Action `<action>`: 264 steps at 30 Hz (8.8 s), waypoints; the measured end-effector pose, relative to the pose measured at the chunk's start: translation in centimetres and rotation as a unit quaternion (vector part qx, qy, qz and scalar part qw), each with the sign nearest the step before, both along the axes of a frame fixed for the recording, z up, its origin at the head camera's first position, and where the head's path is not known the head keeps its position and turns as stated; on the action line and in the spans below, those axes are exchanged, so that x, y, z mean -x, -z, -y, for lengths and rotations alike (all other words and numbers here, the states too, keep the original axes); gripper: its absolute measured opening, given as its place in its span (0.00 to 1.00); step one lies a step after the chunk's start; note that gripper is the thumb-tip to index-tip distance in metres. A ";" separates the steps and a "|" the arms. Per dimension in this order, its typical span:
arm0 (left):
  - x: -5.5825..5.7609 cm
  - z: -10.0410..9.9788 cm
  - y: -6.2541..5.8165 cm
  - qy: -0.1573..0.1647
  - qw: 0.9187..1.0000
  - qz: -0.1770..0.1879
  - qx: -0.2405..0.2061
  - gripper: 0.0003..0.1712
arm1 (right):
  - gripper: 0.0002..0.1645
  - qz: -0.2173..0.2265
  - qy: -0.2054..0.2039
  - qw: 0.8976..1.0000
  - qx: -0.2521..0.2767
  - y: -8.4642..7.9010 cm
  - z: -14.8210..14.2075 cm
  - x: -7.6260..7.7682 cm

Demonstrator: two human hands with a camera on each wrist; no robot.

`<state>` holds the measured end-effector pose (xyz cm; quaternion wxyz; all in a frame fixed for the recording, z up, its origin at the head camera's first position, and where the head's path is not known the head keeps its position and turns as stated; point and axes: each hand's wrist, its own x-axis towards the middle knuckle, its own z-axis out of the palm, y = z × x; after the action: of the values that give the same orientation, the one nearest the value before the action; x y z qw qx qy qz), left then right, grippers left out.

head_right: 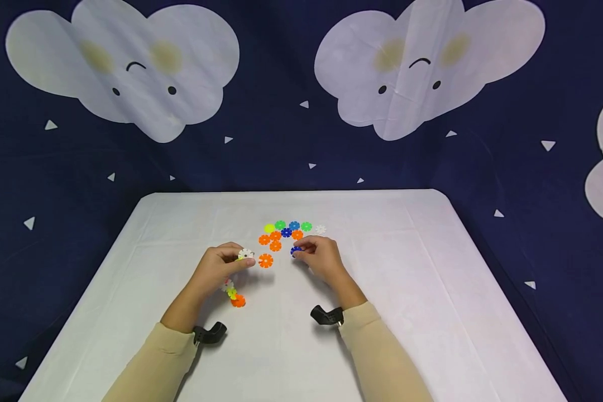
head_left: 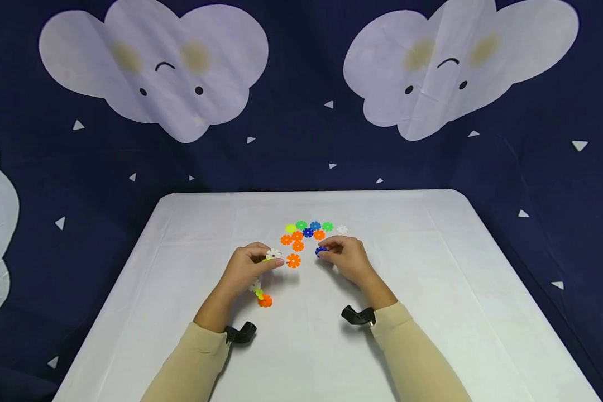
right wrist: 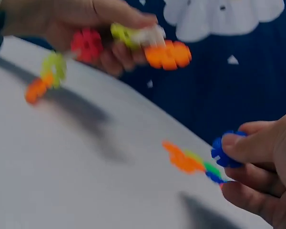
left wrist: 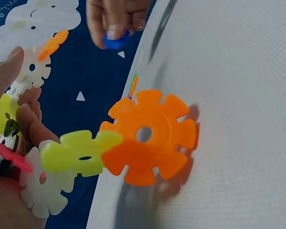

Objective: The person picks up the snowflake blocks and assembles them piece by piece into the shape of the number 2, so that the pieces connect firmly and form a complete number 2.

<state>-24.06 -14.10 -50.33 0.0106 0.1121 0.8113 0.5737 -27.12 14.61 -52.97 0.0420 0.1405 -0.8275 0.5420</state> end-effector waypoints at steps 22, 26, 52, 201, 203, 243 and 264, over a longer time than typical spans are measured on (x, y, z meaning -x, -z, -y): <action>0.0 0.2 0.4 -0.031 0.999 -0.025 -0.029 0.15 | 0.09 0.127 -0.097 0.949 0.273 -1.6 2.8 -1.9; 0.1 0.3 0.4 -0.029 0.999 -0.031 -0.030 0.15 | 0.11 0.170 -0.096 0.928 0.316 -1.4 2.9 -1.9; -0.2 0.4 -0.1 -0.004 0.998 -0.061 -0.030 0.11 | 0.13 0.294 -0.095 0.862 0.402 -1.1 3.8 -2.4; 0.1 0.8 0.1 -0.078 0.994 0.013 -0.078 0.16 | 0.14 0.157 -0.047 0.943 0.290 1.1 2.5 -0.4; 0.1 0.8 0.2 -0.078 0.994 0.013 -0.080 0.16 | 0.14 0.143 -0.066 0.940 0.302 1.2 2.3 -0.7; 0.1 0.2 0.5 -0.082 0.994 0.021 -0.070 0.15 | 0.12 0.031 -0.073 0.960 0.267 0.5 4.0 -2.1; -0.2 0.0 0.4 -0.094 0.994 0.029 -0.041 0.15 | 0.11 0.043 -0.067 0.957 0.280 0.8 4.1 -2.1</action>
<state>-23.84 -14.06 -50.76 -0.0241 0.0190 0.7931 0.6084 -25.03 10.50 -53.81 0.0075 0.1548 -0.6322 0.7591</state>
